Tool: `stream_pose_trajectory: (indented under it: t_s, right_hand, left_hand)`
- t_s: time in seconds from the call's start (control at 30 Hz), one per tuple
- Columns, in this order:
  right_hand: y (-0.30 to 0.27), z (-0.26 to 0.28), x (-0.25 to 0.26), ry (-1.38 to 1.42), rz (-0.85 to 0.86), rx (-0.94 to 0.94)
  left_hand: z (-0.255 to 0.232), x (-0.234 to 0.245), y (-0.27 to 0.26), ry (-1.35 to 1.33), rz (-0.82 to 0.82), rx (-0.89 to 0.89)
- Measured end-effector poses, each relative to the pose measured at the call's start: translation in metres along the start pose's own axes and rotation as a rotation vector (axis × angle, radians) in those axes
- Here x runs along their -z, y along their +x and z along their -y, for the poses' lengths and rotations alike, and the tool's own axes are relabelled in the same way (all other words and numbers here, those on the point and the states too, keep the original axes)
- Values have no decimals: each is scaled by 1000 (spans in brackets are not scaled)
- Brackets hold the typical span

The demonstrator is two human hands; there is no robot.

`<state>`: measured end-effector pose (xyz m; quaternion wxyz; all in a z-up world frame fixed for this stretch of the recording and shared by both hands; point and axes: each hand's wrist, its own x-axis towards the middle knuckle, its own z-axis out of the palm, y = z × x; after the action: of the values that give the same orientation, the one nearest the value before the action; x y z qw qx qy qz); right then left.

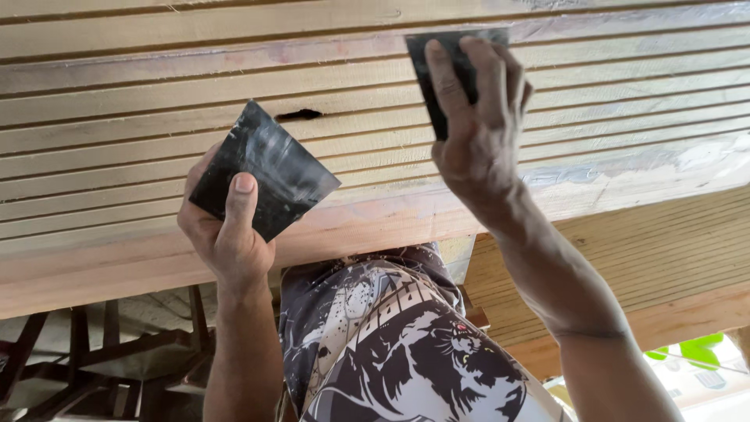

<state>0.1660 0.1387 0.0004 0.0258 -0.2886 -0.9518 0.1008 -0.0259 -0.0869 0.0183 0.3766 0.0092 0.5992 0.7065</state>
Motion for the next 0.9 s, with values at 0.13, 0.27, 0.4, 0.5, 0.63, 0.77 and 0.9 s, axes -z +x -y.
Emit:
stream_pose_trajectory:
  t_s: [0.13, 0.27, 0.4, 0.5, 0.63, 0.77, 0.9]
  right_hand:
    - [4, 13, -3, -26, 54, 6]
    - [12, 20, -3, 24, -2, -20]
    - [18, 28, -5, -56, 62, -6]
    - [14, 40, -10, 29, 70, -47]
    - [19, 42, -22, -84, 26, -15]
    - [19, 50, -35, -12, 0, -20]
    - [15, 55, -34, -38, -21, -28]
  left_hand:
    - [-6, 11, 6, -33, -26, 2]
    - [-12, 24, 12, -5, -32, 5]
    - [-18, 33, 19, -8, -13, 5]
    - [-21, 43, 16, 6, -49, 13]
    - [-19, 49, 28, -21, -27, 8]
    - [-25, 60, 29, -6, -51, -2]
    - [-26, 64, 36, 13, -59, 11]
